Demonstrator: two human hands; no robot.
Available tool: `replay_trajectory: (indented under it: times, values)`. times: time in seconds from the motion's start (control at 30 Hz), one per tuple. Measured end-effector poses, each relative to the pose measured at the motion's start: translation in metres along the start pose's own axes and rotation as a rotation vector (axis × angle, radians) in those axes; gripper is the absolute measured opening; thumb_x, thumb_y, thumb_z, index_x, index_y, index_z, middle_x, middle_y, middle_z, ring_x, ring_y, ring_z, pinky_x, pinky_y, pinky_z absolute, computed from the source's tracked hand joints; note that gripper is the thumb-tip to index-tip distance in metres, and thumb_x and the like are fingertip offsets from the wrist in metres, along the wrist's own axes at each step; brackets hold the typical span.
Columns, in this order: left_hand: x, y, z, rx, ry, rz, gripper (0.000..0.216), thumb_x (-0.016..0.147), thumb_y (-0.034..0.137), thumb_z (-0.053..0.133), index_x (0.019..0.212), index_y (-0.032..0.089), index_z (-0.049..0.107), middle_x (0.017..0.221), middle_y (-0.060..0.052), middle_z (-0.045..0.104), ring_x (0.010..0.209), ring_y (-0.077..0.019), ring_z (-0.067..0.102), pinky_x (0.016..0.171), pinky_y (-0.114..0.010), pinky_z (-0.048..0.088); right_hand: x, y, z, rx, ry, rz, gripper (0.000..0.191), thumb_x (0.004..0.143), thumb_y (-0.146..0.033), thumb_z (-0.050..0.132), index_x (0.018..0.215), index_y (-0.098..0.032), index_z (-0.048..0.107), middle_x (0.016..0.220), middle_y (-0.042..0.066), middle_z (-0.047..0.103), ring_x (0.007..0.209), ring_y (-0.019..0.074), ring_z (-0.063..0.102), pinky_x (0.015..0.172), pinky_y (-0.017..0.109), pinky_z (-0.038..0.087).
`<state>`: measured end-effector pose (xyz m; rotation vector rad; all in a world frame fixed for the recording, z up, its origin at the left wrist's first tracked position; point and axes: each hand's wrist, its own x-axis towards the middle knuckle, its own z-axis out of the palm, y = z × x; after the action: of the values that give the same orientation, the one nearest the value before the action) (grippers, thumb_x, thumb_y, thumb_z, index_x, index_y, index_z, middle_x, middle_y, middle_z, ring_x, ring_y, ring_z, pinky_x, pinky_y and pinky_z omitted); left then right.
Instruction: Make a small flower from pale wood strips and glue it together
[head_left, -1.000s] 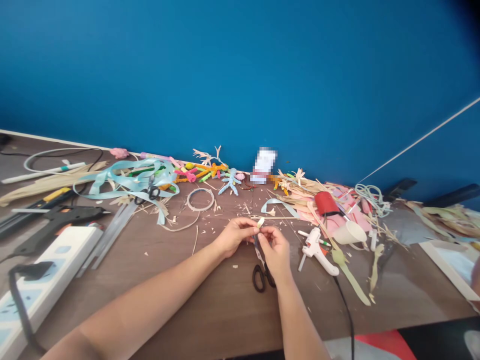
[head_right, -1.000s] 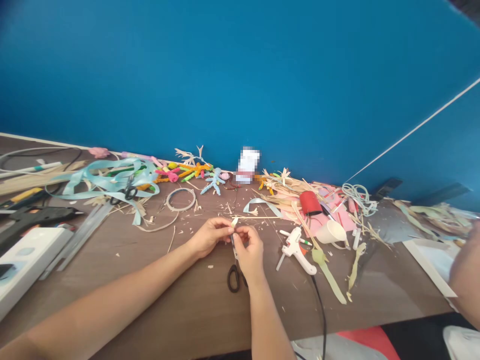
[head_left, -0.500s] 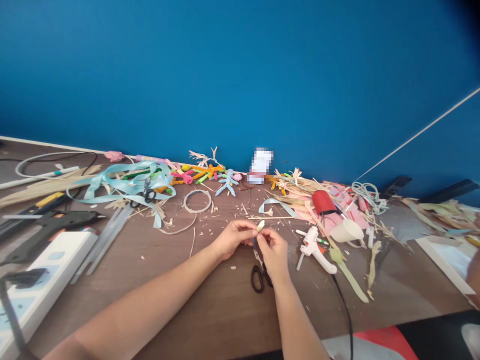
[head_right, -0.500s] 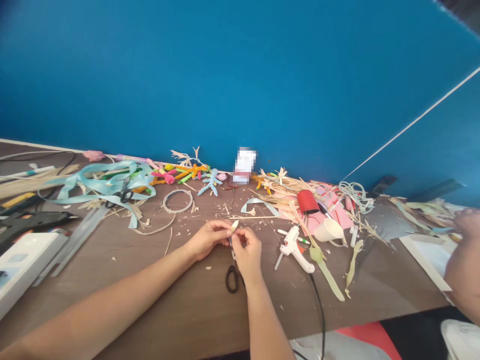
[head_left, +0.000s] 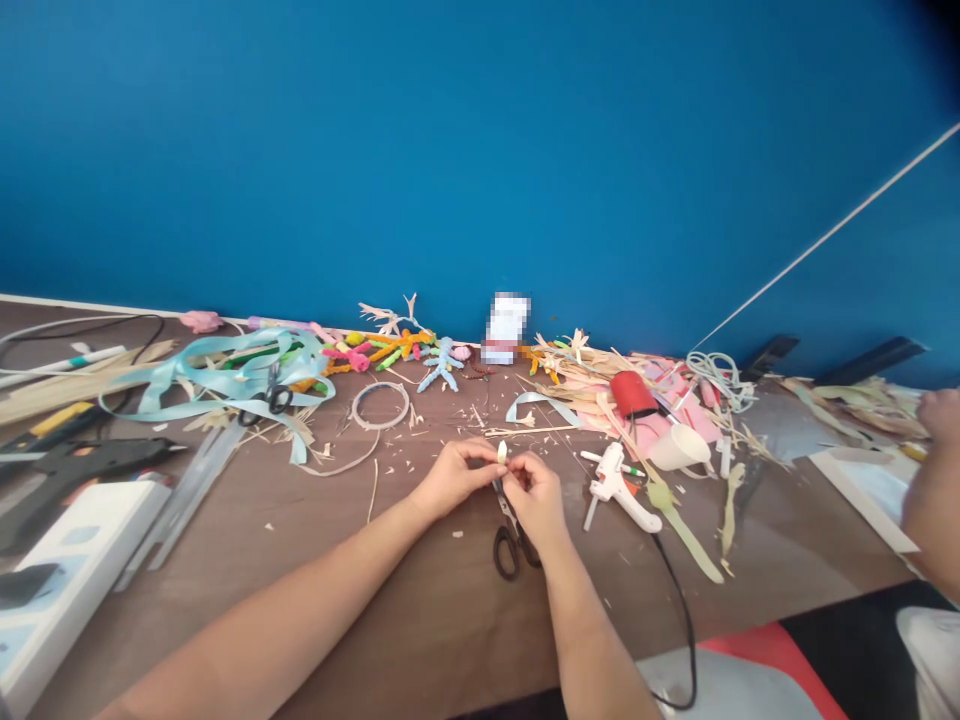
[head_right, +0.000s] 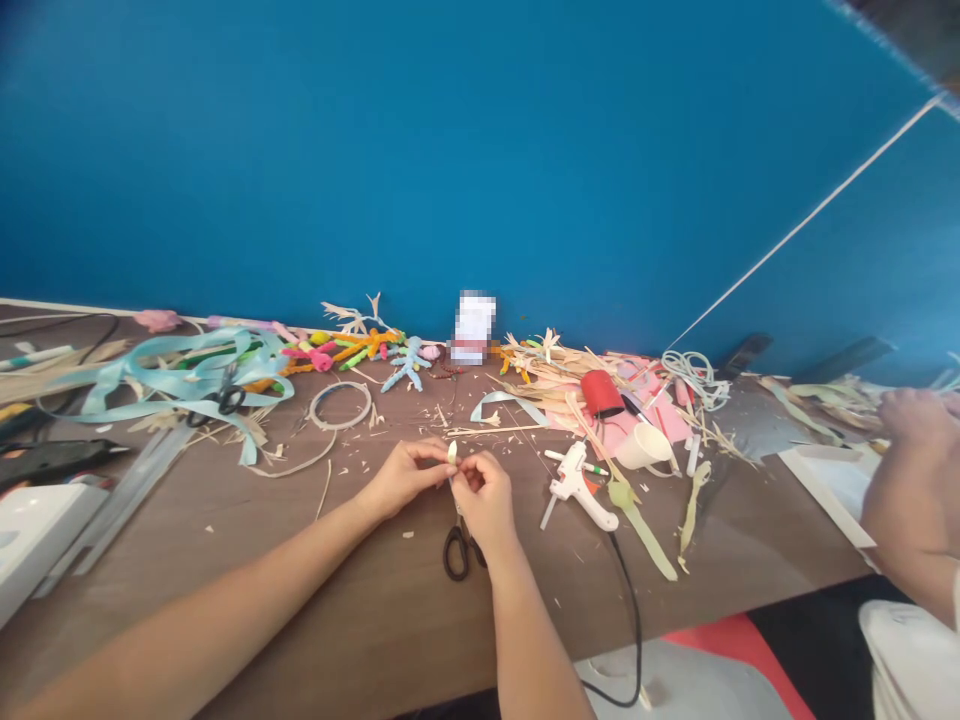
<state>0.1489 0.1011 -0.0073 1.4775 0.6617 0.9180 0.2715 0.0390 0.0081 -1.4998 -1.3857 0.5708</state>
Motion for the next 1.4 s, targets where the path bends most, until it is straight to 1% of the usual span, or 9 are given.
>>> replay_trajectory:
  times: [0.27,0.6,0.7,0.8,0.93,1.03,1.13,1.23,1.4]
  values:
    - [0.000,-0.001,0.001,-0.067,-0.024,-0.068,0.022,0.065,0.032,0.062,0.074,0.013,0.067,0.078,-0.005,0.057,0.059,-0.0091,0.050,0.049,-0.019,0.043,-0.001,0.001,0.001,0.011,0.006,0.021,0.012,0.070,-0.020,0.049,0.058,-0.018,0.048,0.057,-0.004,0.044,0.050,0.0094,0.039,0.047,0.020,0.034]
    - [0.000,-0.003,0.000,-0.119,0.020,-0.116,0.020,0.064,0.032,0.064,0.069,0.012,0.064,0.069,-0.003,0.059,0.052,-0.0075,0.048,0.051,-0.020,0.042,0.000,0.002,0.004,-0.004,0.016,0.033,0.010,0.070,-0.020,0.049,0.060,-0.018,0.051,0.056,-0.004,0.044,0.049,0.0093,0.040,0.047,0.020,0.035]
    - [0.001,-0.001,0.000,-0.127,0.070,-0.153,0.022,0.061,0.033,0.065,0.067,0.012,0.064,0.066,-0.003,0.060,0.052,-0.0082,0.048,0.050,-0.020,0.042,-0.003,0.000,0.000,-0.054,0.008,0.041,0.008,0.071,-0.024,0.050,0.069,-0.018,0.056,0.059,-0.003,0.048,0.049,0.0096,0.042,0.046,0.020,0.037]
    - [0.002,0.002,0.000,-0.127,0.117,-0.189,0.023,0.060,0.033,0.066,0.069,0.012,0.065,0.060,-0.002,0.060,0.051,-0.0088,0.048,0.049,-0.020,0.041,-0.003,-0.005,-0.018,-0.215,-0.016,0.002,0.013,0.072,-0.024,0.051,0.080,-0.019,0.060,0.067,0.000,0.056,0.052,0.0108,0.047,0.052,0.022,0.040]
    - [0.003,0.003,0.001,-0.130,0.128,-0.206,0.024,0.059,0.033,0.066,0.072,0.012,0.067,0.058,-0.002,0.061,0.052,-0.0094,0.050,0.049,-0.019,0.041,0.021,-0.002,-0.070,-0.541,-0.043,-0.074,0.016,0.075,-0.021,0.047,0.075,-0.022,0.063,0.074,0.002,0.062,0.066,0.0154,0.054,0.062,0.026,0.041]
    - [0.002,0.003,0.002,-0.147,0.125,-0.211,0.025,0.059,0.034,0.066,0.071,0.012,0.066,0.059,-0.003,0.062,0.051,-0.0095,0.051,0.048,-0.019,0.040,0.058,0.014,-0.113,-0.826,0.012,0.022,0.017,0.073,-0.020,0.048,0.070,-0.022,0.065,0.074,0.003,0.064,0.070,0.0179,0.056,0.063,0.027,0.040]
    - [0.003,0.001,0.002,-0.173,0.112,-0.207,0.025,0.060,0.033,0.066,0.071,0.012,0.064,0.066,-0.005,0.064,0.052,-0.0094,0.051,0.048,-0.020,0.040,0.093,0.033,-0.143,-1.114,-0.023,0.189,0.018,0.073,-0.020,0.049,0.074,-0.022,0.067,0.069,0.006,0.064,0.065,0.0202,0.057,0.058,0.028,0.037]
    - [0.004,-0.001,0.001,-0.187,0.087,-0.202,0.024,0.061,0.033,0.065,0.072,0.012,0.064,0.066,-0.005,0.064,0.050,-0.0086,0.050,0.046,-0.019,0.039,0.114,0.047,-0.153,-1.180,-0.066,0.200,0.020,0.071,-0.017,0.049,0.072,-0.019,0.069,0.067,0.010,0.064,0.065,0.0222,0.057,0.058,0.030,0.036]
    - [0.006,-0.003,0.001,-0.195,0.069,-0.202,0.024,0.063,0.034,0.063,0.072,0.011,0.063,0.064,-0.004,0.064,0.047,-0.0080,0.048,0.044,-0.019,0.038,0.125,0.059,-0.145,-1.209,-0.194,0.130,0.023,0.070,-0.014,0.051,0.083,-0.021,0.069,0.079,0.010,0.065,0.079,0.0231,0.056,0.067,0.029,0.037]
